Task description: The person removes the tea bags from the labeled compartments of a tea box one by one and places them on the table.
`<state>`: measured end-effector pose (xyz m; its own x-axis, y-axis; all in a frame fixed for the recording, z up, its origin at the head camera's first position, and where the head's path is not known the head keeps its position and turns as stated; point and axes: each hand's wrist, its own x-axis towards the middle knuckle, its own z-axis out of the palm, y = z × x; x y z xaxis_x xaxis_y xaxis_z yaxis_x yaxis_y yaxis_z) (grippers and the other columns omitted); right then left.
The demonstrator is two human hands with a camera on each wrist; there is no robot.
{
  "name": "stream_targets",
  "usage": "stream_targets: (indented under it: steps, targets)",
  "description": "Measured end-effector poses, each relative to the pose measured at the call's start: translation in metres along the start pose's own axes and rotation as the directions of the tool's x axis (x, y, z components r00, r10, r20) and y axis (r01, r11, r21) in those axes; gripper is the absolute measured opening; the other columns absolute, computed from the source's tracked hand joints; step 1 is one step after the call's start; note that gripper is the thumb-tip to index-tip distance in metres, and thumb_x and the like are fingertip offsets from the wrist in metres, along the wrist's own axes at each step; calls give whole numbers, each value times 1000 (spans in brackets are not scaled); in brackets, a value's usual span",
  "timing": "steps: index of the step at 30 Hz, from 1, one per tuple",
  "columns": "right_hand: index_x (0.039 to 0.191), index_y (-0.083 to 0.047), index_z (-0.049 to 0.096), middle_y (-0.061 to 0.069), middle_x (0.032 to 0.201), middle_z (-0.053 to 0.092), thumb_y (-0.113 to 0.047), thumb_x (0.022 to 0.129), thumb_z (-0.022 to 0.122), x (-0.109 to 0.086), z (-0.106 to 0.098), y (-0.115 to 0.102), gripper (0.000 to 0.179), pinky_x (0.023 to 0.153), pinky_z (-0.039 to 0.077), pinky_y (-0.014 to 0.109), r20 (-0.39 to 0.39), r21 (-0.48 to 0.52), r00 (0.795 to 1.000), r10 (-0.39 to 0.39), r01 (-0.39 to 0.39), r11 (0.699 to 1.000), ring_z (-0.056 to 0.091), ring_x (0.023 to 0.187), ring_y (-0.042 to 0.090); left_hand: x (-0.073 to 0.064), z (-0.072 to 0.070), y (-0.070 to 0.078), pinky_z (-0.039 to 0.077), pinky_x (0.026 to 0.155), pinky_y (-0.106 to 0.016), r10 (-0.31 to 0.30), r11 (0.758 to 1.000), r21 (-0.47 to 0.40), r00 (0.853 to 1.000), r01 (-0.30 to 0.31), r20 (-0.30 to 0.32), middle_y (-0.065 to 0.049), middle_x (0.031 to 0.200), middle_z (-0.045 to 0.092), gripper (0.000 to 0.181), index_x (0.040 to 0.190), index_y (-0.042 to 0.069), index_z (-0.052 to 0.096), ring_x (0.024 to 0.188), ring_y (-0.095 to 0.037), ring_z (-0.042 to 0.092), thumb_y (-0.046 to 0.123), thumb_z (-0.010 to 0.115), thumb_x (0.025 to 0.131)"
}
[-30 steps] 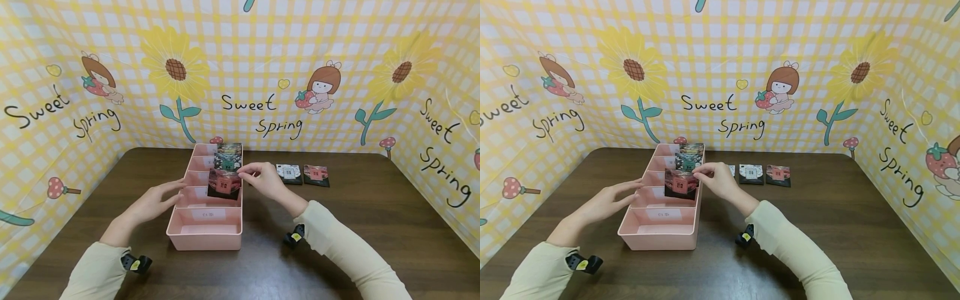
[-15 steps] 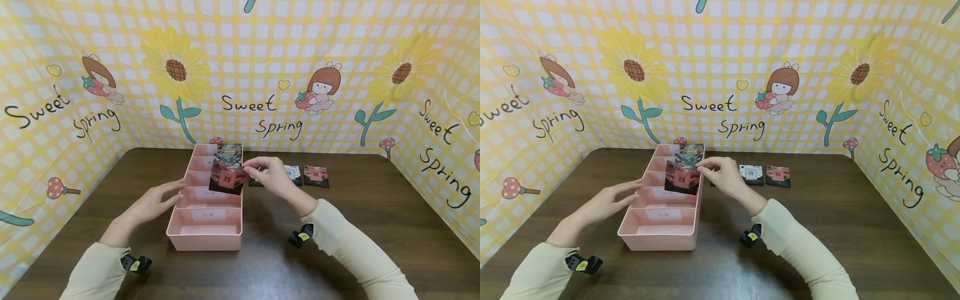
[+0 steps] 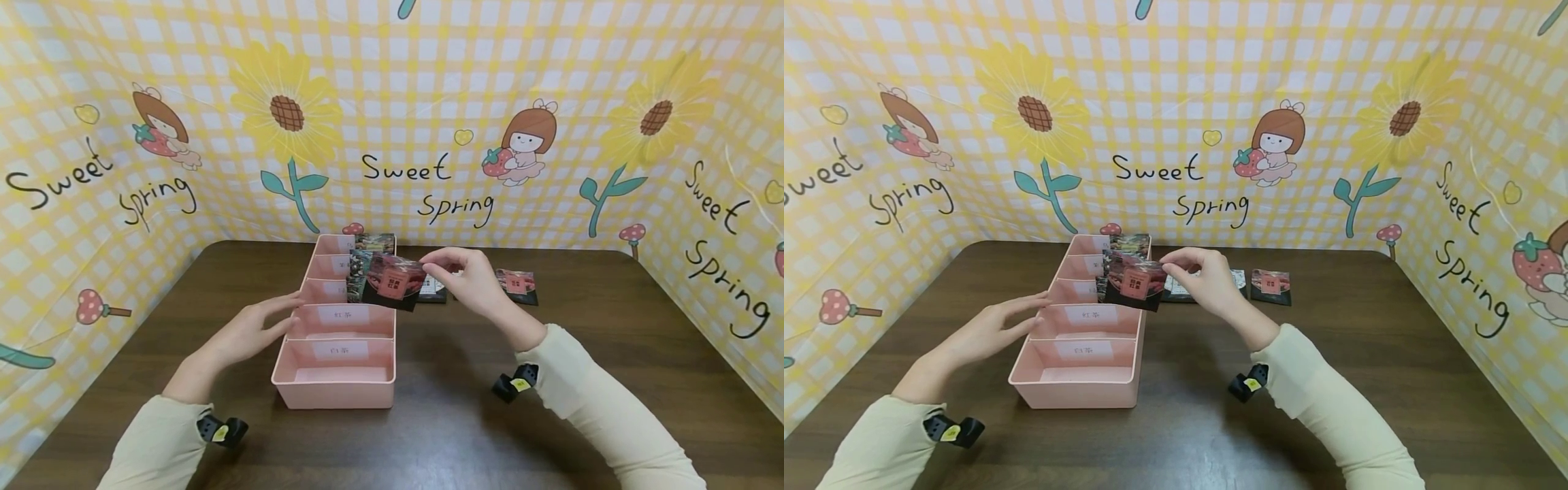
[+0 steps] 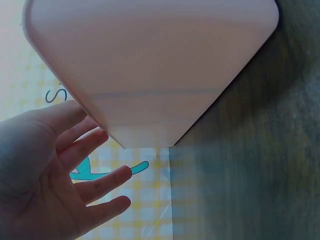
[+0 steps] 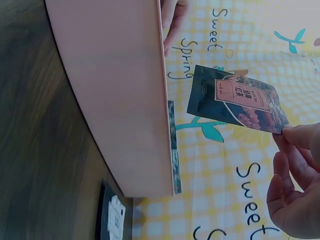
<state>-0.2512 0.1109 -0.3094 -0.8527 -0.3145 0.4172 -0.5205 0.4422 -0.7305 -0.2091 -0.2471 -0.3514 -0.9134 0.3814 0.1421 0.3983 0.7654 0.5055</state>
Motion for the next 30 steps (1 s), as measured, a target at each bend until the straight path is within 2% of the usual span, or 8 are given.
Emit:
stream_targets:
  steps: [4, 11, 16, 22, 26, 30]
  targets:
    - [98, -10, 71, 8, 92, 71, -20, 90, 62, -4, -7, 5, 16, 63, 45, 24, -11, -11, 1000, 23, -23, 1000, 55, 73, 11, 0, 0, 0, 34, 106, -58, -1, 1000, -2, 1000, 1, 1, -19, 142, 45, 41, 133, 6, 51, 131, -40, 40, 23, 54, 95]
    - [99, -10, 70, 8, 91, 70, -22, 90, 62, -11, -17, 17, 17, 55, 41, 21, -15, -11, 998, 68, -69, 998, 52, 67, 11, 0, 1, 0, 34, 105, -57, -1, 1000, 6, 1000, 1, -4, -19, 142, 46, 41, 132, 6, 52, 131, -40, 41, 22, 55, 95]
    - [100, -9, 69, 10, 90, 69, -22, 91, 62, -15, -23, 26, 17, 53, 40, 21, -17, -27, 997, 81, -81, 996, 50, 64, 10, -1, 0, 1, 35, 104, -57, 12, 1000, 8, 1000, -12, -13, -20, 140, 47, 40, 131, 5, 53, 130, -41, 42, 22, 55, 94]
    - [99, -8, 69, 12, 91, 68, -21, 91, 61, -18, -27, 37, 18, 51, 39, 20, -4, -62, 995, 98, -98, 993, 48, 62, 7, 0, 0, 1, 34, 106, -57, -5, 1000, -7, 1000, 5, 0, -19, 143, 44, 41, 132, 5, 52, 132, -40, 40, 22, 55, 94]
    - [99, -7, 69, 12, 93, 70, -19, 91, 62, -20, -25, 47, 17, 55, 43, 20, 17, -98, 995, 100, -98, 990, 52, 66, 6, -1, -1, 2, 34, 105, -57, -5, 1000, -6, 1000, 5, 1, -19, 142, 45, 41, 132, 5, 52, 131, -40, 41, 21, 55, 94]
    - [100, -4, 68, 15, 96, 70, -15, 91, 61, -20, -20, 57, 16, 60, 47, 22, 58, -93, 993, 102, -97, 991, 57, 71, 8, -2, -2, 3, 35, 104, -57, 4, 1000, -4, 1000, -4, -4, -19, 141, 46, 41, 131, 6, 53, 130, -41, 41, 23, 55, 94]
